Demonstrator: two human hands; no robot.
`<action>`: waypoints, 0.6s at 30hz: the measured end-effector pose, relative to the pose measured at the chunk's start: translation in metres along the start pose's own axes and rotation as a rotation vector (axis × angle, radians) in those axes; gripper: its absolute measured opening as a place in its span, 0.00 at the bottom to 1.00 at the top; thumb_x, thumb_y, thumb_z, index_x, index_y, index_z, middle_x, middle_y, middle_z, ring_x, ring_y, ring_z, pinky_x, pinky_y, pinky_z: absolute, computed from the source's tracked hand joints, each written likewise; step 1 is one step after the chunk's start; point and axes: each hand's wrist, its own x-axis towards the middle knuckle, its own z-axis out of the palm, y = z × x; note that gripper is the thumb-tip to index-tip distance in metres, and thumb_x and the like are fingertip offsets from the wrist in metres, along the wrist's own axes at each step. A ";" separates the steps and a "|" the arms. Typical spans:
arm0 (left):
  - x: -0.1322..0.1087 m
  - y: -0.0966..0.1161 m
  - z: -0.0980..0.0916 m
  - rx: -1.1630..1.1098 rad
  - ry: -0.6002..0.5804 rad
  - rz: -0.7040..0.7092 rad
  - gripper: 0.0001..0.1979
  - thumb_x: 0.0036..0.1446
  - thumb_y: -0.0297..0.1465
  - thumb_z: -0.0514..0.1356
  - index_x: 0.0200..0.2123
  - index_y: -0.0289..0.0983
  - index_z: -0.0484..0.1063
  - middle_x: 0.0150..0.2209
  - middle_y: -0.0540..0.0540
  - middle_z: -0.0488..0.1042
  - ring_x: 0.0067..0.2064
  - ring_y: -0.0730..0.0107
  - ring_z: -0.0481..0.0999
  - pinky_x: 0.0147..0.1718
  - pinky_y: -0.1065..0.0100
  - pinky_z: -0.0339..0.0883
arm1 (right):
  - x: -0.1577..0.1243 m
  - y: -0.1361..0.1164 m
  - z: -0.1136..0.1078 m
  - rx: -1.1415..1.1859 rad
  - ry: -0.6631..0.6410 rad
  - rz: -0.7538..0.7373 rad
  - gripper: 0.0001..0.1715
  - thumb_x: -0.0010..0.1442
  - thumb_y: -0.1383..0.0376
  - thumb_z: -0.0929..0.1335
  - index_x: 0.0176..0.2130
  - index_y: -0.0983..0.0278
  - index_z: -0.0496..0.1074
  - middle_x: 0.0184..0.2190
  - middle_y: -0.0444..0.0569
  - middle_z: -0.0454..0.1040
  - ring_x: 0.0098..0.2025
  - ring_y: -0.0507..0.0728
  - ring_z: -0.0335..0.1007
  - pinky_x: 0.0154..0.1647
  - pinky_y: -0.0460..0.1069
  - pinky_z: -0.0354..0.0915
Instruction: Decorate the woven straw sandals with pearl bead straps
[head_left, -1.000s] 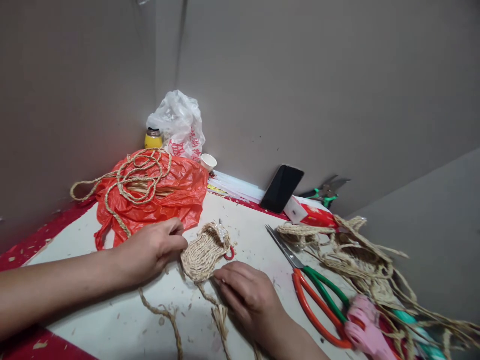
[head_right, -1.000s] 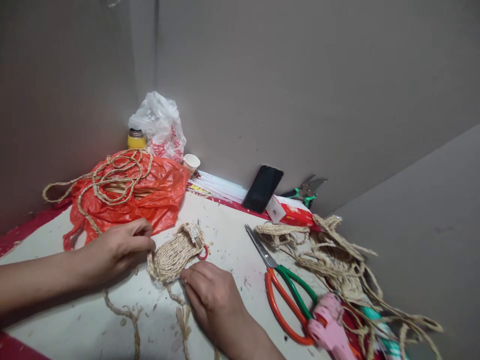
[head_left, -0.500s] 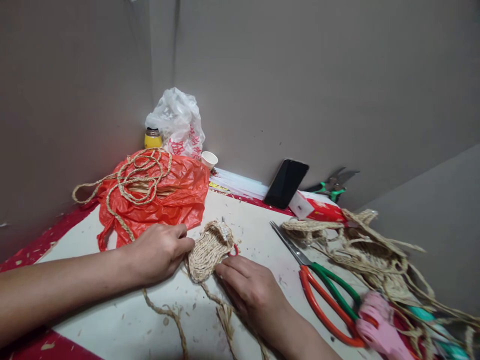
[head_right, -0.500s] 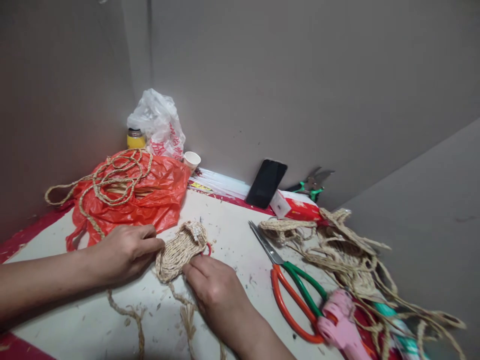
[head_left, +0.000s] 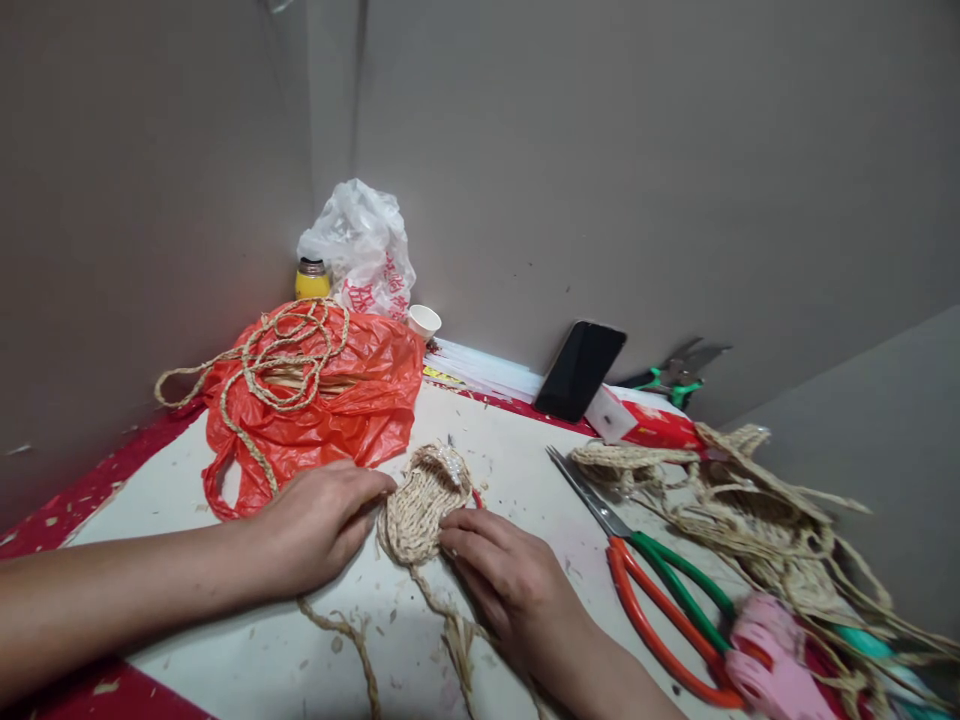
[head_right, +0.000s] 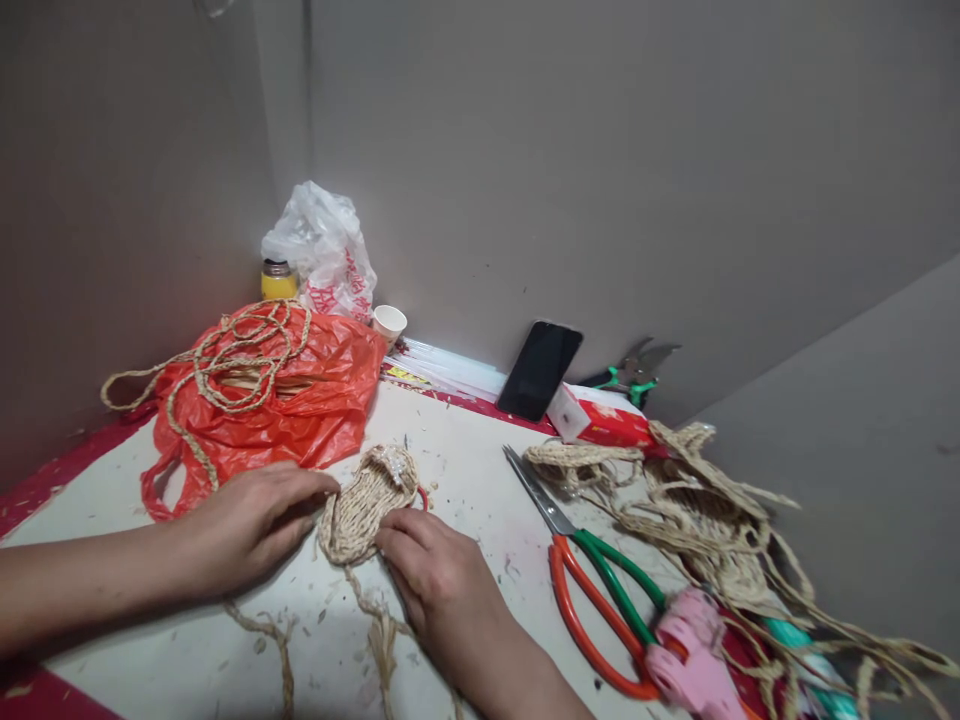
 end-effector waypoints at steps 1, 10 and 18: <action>-0.001 0.002 -0.001 -0.029 -0.029 -0.014 0.13 0.57 0.25 0.52 0.45 0.38 0.70 0.37 0.44 0.75 0.39 0.64 0.74 0.37 0.67 0.65 | -0.001 0.001 -0.001 0.016 0.010 0.013 0.13 0.63 0.74 0.62 0.42 0.64 0.72 0.39 0.54 0.76 0.39 0.57 0.74 0.39 0.50 0.72; -0.015 0.004 0.005 0.027 0.105 0.135 0.10 0.58 0.26 0.53 0.43 0.37 0.68 0.35 0.46 0.74 0.35 0.66 0.71 0.35 0.67 0.63 | -0.009 0.012 -0.008 0.174 -0.026 0.128 0.10 0.64 0.72 0.64 0.41 0.61 0.73 0.38 0.50 0.78 0.42 0.55 0.75 0.45 0.48 0.71; -0.024 0.038 0.021 0.462 -0.005 0.625 0.17 0.58 0.27 0.53 0.50 0.30 0.66 0.47 0.37 0.74 0.32 0.65 0.72 0.29 0.65 0.65 | -0.013 0.016 -0.006 0.143 -0.023 0.175 0.10 0.63 0.71 0.65 0.42 0.62 0.74 0.38 0.50 0.80 0.40 0.54 0.76 0.43 0.48 0.71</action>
